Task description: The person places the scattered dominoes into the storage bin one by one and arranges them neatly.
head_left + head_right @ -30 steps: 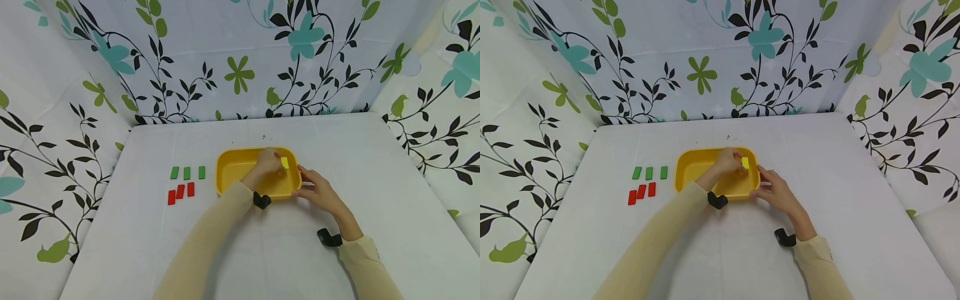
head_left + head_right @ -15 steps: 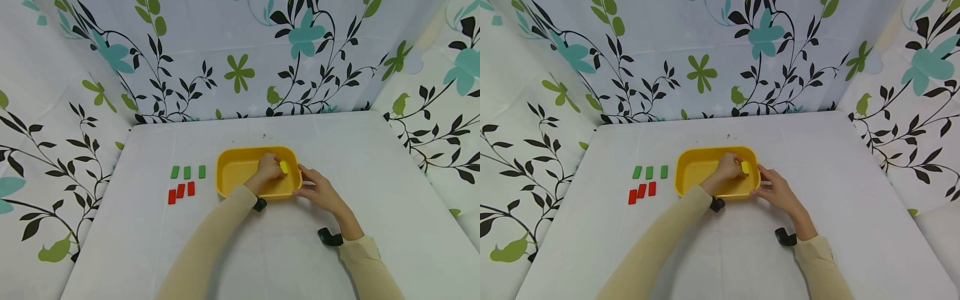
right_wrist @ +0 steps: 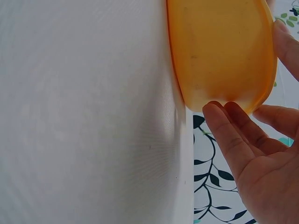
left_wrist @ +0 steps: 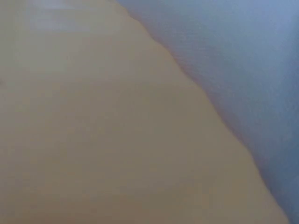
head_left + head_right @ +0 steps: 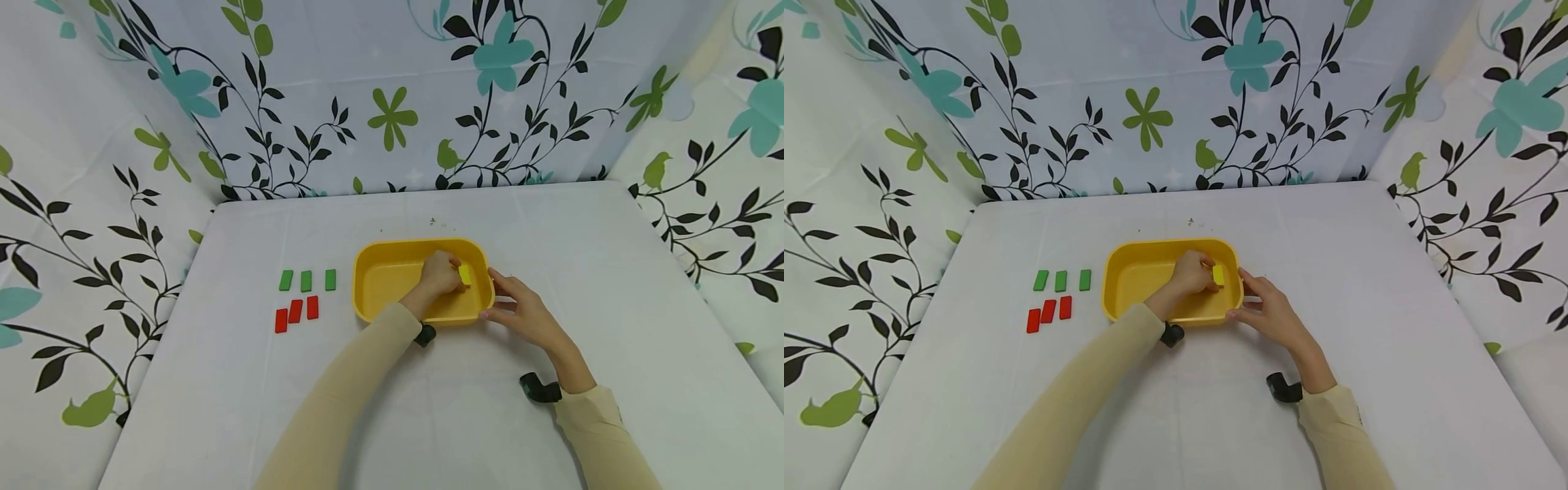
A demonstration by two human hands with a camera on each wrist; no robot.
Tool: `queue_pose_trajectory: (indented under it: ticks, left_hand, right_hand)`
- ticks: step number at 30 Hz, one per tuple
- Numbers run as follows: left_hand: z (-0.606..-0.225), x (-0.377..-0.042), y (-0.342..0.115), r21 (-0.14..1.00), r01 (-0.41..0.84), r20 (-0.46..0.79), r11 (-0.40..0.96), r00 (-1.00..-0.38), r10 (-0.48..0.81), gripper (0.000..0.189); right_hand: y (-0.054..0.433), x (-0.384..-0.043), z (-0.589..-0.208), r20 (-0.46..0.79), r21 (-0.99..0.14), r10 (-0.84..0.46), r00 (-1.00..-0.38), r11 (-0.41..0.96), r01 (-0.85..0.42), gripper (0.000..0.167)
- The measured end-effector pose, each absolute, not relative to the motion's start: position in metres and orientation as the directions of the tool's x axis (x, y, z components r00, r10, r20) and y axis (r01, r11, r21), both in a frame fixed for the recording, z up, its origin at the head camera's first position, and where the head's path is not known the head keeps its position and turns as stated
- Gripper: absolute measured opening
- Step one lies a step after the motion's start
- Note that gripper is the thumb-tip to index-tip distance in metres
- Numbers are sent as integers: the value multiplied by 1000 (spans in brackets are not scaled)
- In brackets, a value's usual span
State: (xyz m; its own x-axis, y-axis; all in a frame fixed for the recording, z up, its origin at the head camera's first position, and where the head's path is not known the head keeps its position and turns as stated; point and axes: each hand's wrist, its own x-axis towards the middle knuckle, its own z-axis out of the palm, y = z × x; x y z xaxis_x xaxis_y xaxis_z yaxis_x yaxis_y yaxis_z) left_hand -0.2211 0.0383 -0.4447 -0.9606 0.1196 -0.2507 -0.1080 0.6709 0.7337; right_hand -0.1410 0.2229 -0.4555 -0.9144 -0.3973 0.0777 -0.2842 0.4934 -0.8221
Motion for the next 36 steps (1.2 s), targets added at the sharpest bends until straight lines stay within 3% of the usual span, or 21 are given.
queue_pose_trajectory:
  ticks: [36]
  left_hand:
    - [-443,-219,40,706,-87,-252,703,-958,135,47]
  right_hand:
    - [222,-141,-454,63,-831,-394,-917,489,-267,83]
